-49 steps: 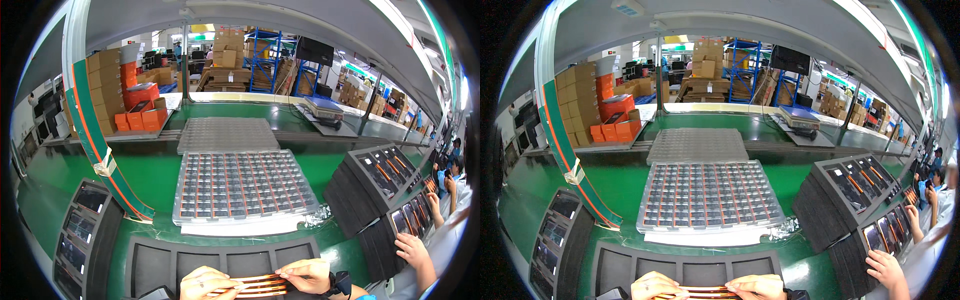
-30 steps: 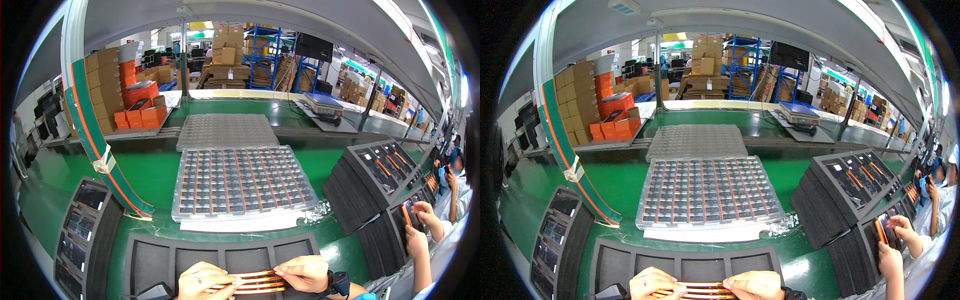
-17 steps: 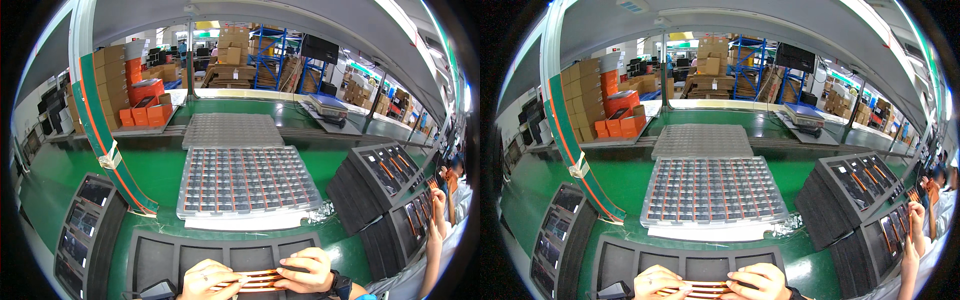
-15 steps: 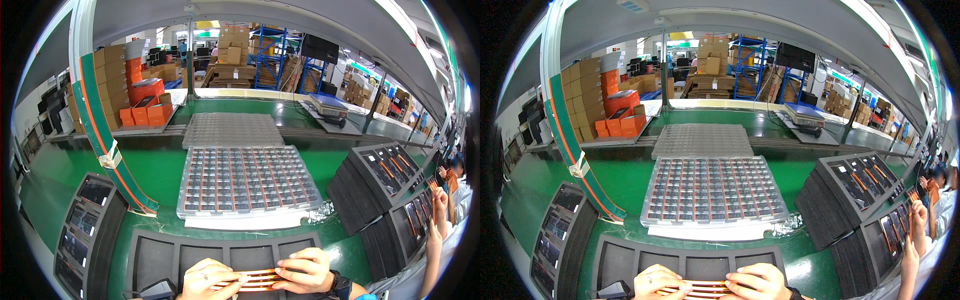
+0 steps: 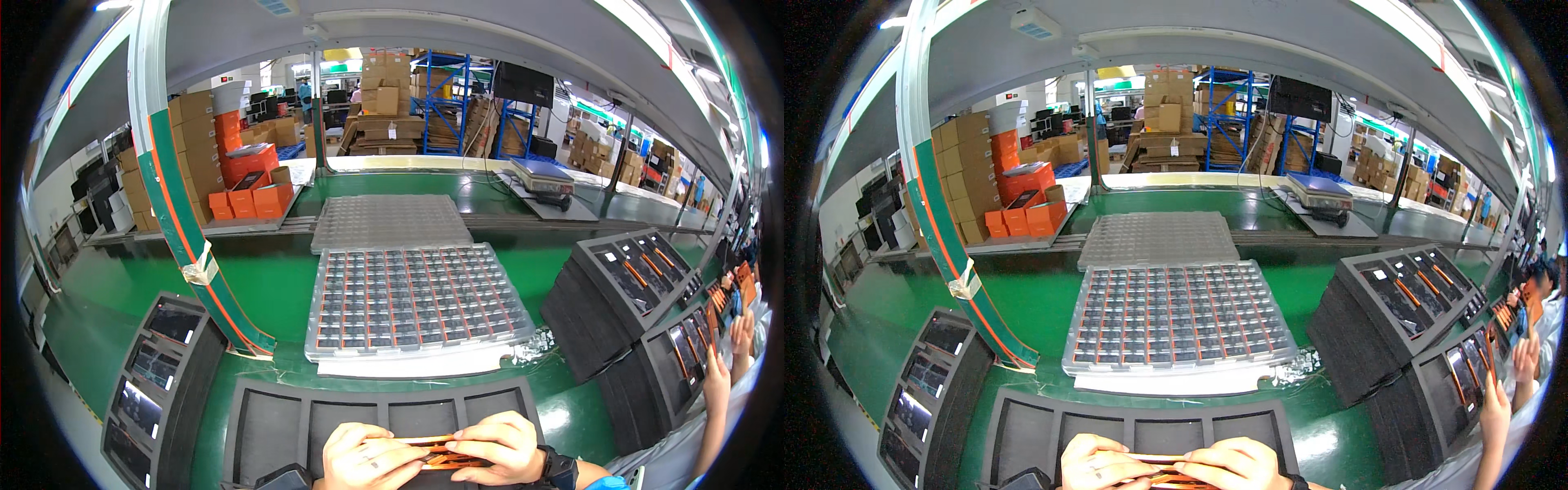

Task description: Assembling electronic components on an industrial production line, specifically handling trays of smartphones and smaller electrical parts.

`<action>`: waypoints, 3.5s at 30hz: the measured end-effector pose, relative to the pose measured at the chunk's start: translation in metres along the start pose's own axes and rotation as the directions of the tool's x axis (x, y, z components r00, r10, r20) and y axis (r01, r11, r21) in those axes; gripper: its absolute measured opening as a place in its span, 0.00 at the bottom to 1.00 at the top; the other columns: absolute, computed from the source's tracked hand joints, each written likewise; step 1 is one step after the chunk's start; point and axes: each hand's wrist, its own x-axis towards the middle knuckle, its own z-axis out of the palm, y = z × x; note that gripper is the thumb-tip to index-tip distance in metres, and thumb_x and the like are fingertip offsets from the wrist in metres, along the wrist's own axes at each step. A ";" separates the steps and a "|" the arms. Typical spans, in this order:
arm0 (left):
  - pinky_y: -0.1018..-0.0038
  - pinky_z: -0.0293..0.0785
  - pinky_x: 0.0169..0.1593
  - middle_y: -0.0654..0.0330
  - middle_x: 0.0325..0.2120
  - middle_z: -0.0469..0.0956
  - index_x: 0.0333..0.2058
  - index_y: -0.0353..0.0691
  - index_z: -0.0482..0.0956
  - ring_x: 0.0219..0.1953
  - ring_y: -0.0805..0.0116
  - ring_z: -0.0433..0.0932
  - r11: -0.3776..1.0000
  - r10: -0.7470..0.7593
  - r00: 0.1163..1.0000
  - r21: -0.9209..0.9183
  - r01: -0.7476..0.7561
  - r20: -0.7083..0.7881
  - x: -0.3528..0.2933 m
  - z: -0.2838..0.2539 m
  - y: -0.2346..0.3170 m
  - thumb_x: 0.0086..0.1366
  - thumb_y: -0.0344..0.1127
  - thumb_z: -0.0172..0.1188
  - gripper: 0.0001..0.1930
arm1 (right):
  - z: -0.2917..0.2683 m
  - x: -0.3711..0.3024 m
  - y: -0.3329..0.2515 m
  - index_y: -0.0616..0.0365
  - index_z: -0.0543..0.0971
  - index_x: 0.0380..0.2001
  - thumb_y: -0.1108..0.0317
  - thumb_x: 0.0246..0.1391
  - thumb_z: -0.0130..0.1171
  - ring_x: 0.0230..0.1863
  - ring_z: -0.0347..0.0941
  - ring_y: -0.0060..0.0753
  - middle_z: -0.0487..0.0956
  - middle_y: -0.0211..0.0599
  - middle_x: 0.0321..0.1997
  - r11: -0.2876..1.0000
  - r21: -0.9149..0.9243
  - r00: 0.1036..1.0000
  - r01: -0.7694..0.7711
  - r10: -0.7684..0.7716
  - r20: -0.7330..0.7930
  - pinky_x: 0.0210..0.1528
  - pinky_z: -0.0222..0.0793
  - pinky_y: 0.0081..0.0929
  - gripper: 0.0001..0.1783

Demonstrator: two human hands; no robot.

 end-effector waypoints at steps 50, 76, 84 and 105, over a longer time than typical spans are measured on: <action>0.70 0.76 0.41 0.63 0.29 0.83 0.31 0.44 0.87 0.34 0.63 0.81 0.994 -0.061 0.997 -0.084 0.065 0.051 0.000 -0.004 -0.004 0.49 0.28 0.72 0.08 | -0.009 -0.040 0.019 0.55 0.83 0.32 0.77 0.41 0.72 0.18 0.77 0.23 0.86 0.32 0.31 0.991 0.053 0.989 -0.123 0.118 0.092 0.20 0.69 0.18 0.13; 0.69 0.76 0.37 0.62 0.26 0.80 0.30 0.42 0.85 0.31 0.61 0.79 0.995 -0.008 1.000 -0.096 0.005 -0.028 0.001 0.000 -0.001 0.48 0.26 0.73 0.09 | -0.016 -0.025 0.014 0.53 0.85 0.31 0.63 0.40 0.74 0.32 0.77 0.33 0.84 0.31 0.33 0.994 -0.066 0.989 0.092 -0.083 0.122 0.34 0.74 0.29 0.12; 0.67 0.73 0.39 0.63 0.28 0.80 0.32 0.45 0.86 0.33 0.61 0.78 0.995 0.097 0.995 0.003 -0.097 0.014 0.000 -0.007 0.004 0.45 0.29 0.72 0.12 | 0.011 -0.017 -0.005 0.47 0.86 0.38 0.58 0.39 0.76 0.39 0.72 0.34 0.81 0.26 0.37 0.999 -0.043 1.000 0.027 -0.027 0.003 0.48 0.67 0.38 0.19; 0.67 0.73 0.39 0.68 0.32 0.82 0.36 0.50 0.86 0.35 0.62 0.78 0.995 0.101 0.994 -0.022 -0.100 0.040 -0.003 -0.002 -0.006 0.43 0.32 0.73 0.17 | 0.009 -0.029 0.014 0.54 0.85 0.34 0.73 0.45 0.73 0.30 0.82 0.29 0.86 0.33 0.37 0.915 0.346 0.978 -0.205 0.175 0.118 0.30 0.74 0.22 0.10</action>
